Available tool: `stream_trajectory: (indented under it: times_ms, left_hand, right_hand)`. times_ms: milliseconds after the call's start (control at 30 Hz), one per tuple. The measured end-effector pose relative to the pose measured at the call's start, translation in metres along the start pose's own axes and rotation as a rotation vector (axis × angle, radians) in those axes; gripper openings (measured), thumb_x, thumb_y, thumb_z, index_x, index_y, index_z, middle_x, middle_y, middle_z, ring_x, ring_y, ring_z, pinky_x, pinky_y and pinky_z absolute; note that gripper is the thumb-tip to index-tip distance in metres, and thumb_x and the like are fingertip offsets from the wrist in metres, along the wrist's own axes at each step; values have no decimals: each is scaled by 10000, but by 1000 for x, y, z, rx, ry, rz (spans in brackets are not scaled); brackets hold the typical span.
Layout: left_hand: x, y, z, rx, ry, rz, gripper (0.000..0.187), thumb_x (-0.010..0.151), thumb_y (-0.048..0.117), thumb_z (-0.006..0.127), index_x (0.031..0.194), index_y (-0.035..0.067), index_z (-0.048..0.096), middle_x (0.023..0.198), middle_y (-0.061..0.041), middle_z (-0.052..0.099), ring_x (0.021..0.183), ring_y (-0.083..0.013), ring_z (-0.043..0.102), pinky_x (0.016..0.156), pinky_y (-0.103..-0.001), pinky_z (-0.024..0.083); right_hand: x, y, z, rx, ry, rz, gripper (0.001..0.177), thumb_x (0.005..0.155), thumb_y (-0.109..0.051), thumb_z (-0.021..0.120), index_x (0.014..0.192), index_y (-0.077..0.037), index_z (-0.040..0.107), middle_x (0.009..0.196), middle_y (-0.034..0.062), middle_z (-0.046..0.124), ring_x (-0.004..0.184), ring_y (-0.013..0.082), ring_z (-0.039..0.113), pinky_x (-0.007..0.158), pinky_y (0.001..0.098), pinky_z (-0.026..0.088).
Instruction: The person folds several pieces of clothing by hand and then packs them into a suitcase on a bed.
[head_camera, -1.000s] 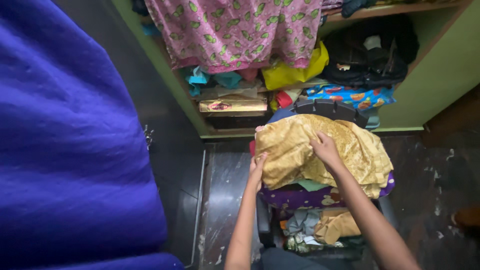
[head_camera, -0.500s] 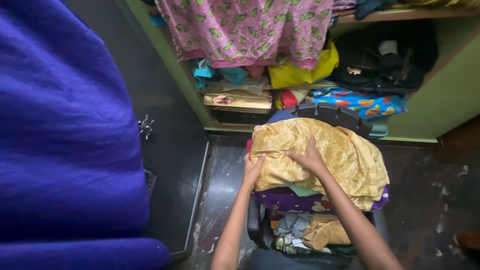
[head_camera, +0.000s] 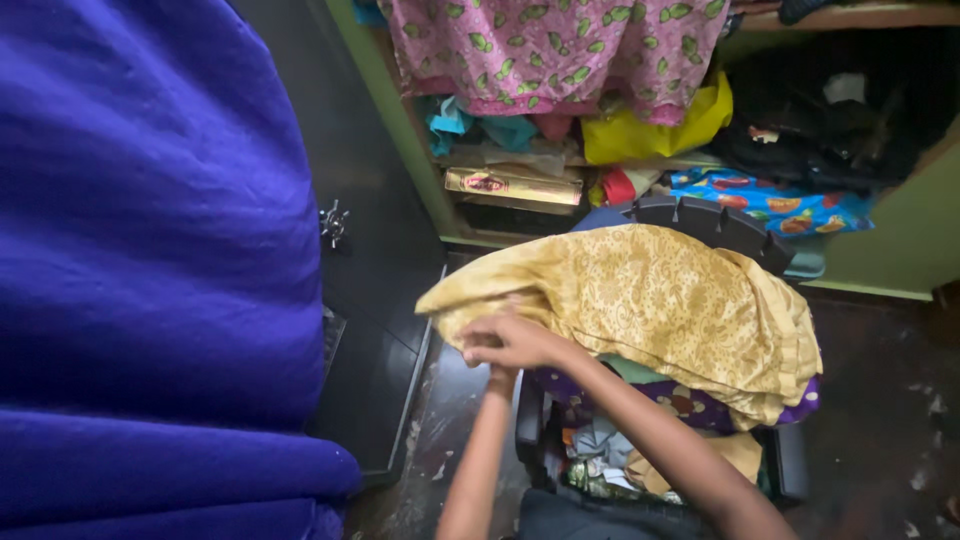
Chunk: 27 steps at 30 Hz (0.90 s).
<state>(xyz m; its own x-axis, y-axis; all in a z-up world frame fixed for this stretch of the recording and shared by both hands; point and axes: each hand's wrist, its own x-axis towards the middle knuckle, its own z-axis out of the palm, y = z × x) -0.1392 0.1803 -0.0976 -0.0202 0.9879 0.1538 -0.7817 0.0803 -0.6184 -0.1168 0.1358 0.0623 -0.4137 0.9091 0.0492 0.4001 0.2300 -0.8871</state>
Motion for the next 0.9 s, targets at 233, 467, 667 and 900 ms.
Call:
stream_trajectory:
  times_ms: [233, 467, 667, 900]
  left_hand:
    - [52, 94, 23, 1095, 592, -509, 615, 1004, 491, 459, 1464, 85, 495, 1428, -142, 595, 1308, -344, 566, 1082, -520, 473]
    - [54, 68, 54, 983, 467, -535, 621, 1015, 461, 492, 1509, 85, 460, 1498, -126, 550, 1363, -342, 525, 1148, -523, 417]
    - [50, 76, 55, 938, 486, -561, 621, 994, 466, 493, 1493, 98, 466, 1481, -131, 554, 1349, -348, 522, 1125, -536, 413]
    - [29, 106, 17, 906, 458, -562, 543, 1031, 345, 504, 1469, 25, 477, 1466, -162, 563, 1338, -338, 541, 1122, -503, 446]
  right_hand:
    - [-83, 46, 3, -666, 668, -67, 894, 775, -430, 835, 1465, -67, 397, 1381, 223, 522, 1279, 435, 463, 1084, 564, 366]
    - [-150, 86, 10, -1085, 723, 477, 1007, 693, -135, 808, 1574, -230, 331, 1552, 125, 411, 1445, 332, 371, 1185, 514, 325]
    - [-155, 76, 1, -1053, 682, 370, 885, 661, -83, 740, 1488, -248, 471, 1562, 59, 429, 1442, 290, 396, 1170, 505, 351]
    - [-81, 8, 1, -721, 764, 41, 489, 844, -329, 750, 1258, -116, 599, 1260, 174, 568, 1185, 377, 528, 994, 486, 433]
